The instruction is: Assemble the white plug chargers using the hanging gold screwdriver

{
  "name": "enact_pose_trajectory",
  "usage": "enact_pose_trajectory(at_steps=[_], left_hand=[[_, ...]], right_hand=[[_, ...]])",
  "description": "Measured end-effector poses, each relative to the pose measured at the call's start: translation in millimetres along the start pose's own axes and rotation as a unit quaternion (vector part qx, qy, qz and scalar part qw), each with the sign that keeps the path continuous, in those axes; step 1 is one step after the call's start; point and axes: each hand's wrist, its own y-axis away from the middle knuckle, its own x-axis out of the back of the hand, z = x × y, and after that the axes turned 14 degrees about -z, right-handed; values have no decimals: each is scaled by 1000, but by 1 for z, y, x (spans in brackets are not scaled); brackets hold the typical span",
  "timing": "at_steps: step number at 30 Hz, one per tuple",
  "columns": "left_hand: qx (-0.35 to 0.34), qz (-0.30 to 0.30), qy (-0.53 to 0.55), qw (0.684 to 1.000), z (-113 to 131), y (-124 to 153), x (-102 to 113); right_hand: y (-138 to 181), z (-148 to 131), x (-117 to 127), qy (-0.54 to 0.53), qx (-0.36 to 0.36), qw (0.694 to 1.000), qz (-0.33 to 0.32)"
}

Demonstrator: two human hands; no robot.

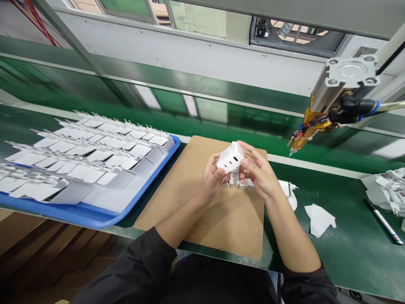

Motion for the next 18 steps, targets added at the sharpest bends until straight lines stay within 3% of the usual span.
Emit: enact_pose_trajectory(at_steps=[11,18], left_hand=[[10,24,-22,999,-3,-2,5],[-47,1,-42,998,-9,-3,12]], right_hand=[[-2,5,-5,4,3,998,62],[-2,6,-9,25,51,997,46]])
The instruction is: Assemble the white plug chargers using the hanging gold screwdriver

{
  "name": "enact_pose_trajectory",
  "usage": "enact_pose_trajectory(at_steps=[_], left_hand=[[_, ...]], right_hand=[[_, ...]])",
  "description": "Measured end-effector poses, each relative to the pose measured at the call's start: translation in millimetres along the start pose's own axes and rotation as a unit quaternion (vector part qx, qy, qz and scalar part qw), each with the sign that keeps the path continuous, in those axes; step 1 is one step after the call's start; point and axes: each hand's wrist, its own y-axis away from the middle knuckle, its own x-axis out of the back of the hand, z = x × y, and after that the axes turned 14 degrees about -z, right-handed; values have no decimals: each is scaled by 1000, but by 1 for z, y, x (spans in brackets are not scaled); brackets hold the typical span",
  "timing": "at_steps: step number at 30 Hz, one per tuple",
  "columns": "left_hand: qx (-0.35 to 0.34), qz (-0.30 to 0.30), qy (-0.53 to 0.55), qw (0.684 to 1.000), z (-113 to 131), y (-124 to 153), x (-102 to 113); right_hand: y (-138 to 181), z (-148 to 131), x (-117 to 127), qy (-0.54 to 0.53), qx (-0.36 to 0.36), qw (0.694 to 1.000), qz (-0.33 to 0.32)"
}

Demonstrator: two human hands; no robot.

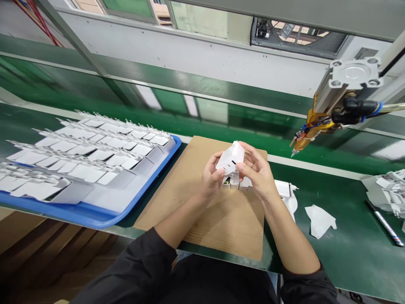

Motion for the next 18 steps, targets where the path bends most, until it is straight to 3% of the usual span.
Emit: enact_pose_trajectory(at_steps=[3,6,9,15,18], left_hand=[[-68,-34,-77,994,0,0,4],[-168,-71,-206,961,2,0,8],[-222,-92,-278,930,4,0,8],[-252,-119,-324,904,11,0,9],[-217,-156,-274,924,12,0,11]], right_hand=[[3,-3,4,35,7,999,-38],[6,-5,11,68,25,995,-63],[7,-3,18,106,70,990,-60],[5,11,22,118,137,982,-54],[4,15,24,146,144,978,-44]])
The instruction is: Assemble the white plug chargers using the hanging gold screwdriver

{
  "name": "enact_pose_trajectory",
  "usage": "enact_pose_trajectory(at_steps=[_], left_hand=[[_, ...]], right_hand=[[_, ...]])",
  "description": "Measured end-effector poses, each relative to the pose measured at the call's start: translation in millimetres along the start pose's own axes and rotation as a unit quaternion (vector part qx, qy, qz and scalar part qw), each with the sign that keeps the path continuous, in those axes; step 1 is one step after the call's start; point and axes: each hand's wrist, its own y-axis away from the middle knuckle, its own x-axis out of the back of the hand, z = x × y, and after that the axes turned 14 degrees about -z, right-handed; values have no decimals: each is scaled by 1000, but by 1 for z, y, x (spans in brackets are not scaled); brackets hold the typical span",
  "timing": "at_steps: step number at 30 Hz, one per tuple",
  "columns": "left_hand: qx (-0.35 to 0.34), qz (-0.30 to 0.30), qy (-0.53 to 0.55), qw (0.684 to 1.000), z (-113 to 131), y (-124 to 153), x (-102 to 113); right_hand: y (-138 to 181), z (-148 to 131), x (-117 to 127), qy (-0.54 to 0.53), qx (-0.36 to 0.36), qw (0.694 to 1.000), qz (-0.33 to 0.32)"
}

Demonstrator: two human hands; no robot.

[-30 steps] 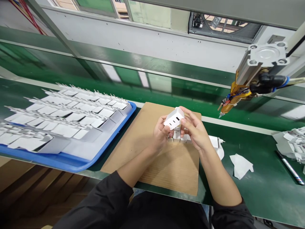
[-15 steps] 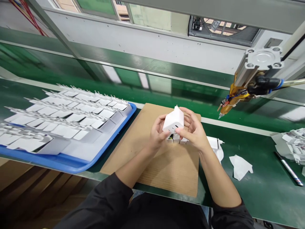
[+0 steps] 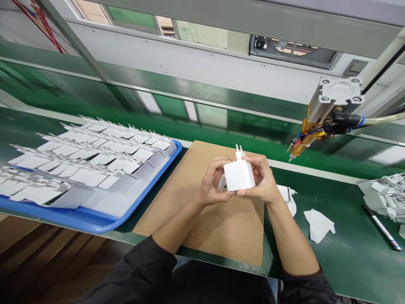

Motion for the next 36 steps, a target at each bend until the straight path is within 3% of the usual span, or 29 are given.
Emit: enact_pose_trajectory(at_steps=[2,6,9,13,16,19,21,24,27,29,32,36], left_hand=[[35,-29,108,993,2,-1,0],[124,-60,327,935,10,-10,-4],[184,3,334,924,17,-18,-4],[212,29,293,932,39,-7,7],[222,50,181,957,61,25,30],[257,104,-46,960,83,72,70],[268,175,-195,927,96,108,103],[321,258,-382,827,116,164,152],[350,298,-494,738,130,209,188],[371,314,-524,700,131,228,204],[387,331,-526,681,122,237,219],[391,319,-523,687,103,234,228]], right_hand=[[2,0,3,21,-5,1000,-1],[7,-7,12,48,20,999,2],[7,-13,12,46,44,998,-25],[6,-18,-1,34,67,992,-105],[6,-20,-11,81,24,976,-200],[5,-23,-14,141,-31,955,-260],[5,-26,-12,153,-29,958,-241],[5,-28,-7,167,-30,961,-217],[5,-28,-3,178,-46,956,-229],[5,-27,-3,190,-59,950,-240],[4,-27,-5,210,-67,940,-259],[5,-28,-6,221,-64,936,-266]])
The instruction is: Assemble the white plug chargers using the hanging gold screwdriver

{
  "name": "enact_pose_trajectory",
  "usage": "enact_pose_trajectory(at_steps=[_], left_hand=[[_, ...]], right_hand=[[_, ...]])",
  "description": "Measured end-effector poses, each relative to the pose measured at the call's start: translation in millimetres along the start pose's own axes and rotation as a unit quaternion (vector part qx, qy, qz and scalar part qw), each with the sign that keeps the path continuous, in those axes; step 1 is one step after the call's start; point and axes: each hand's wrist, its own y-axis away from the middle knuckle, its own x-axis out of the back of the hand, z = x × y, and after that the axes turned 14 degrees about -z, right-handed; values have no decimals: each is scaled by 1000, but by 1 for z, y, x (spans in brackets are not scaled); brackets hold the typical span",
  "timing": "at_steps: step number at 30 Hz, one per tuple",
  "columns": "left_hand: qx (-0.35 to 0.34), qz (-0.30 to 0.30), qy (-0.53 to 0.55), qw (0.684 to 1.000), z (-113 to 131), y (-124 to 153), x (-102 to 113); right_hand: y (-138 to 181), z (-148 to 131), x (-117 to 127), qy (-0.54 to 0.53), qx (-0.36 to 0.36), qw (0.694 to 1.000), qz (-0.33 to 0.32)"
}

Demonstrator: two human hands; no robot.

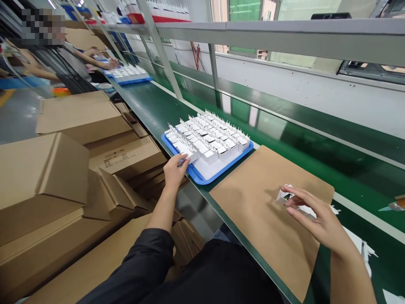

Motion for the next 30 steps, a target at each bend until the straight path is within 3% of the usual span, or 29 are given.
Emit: enact_pose_trajectory(at_steps=[5,12,30], left_hand=[[6,-16,-25,1000,-4,-3,-8],[8,28,-81,996,-9,-3,-6],[-15,19,-55,998,-13,-6,-7]], right_hand=[[2,1,0,0,-15,1000,7],[4,6,0,3,-27,1000,-4],[1,5,-2,25,-38,999,-5]])
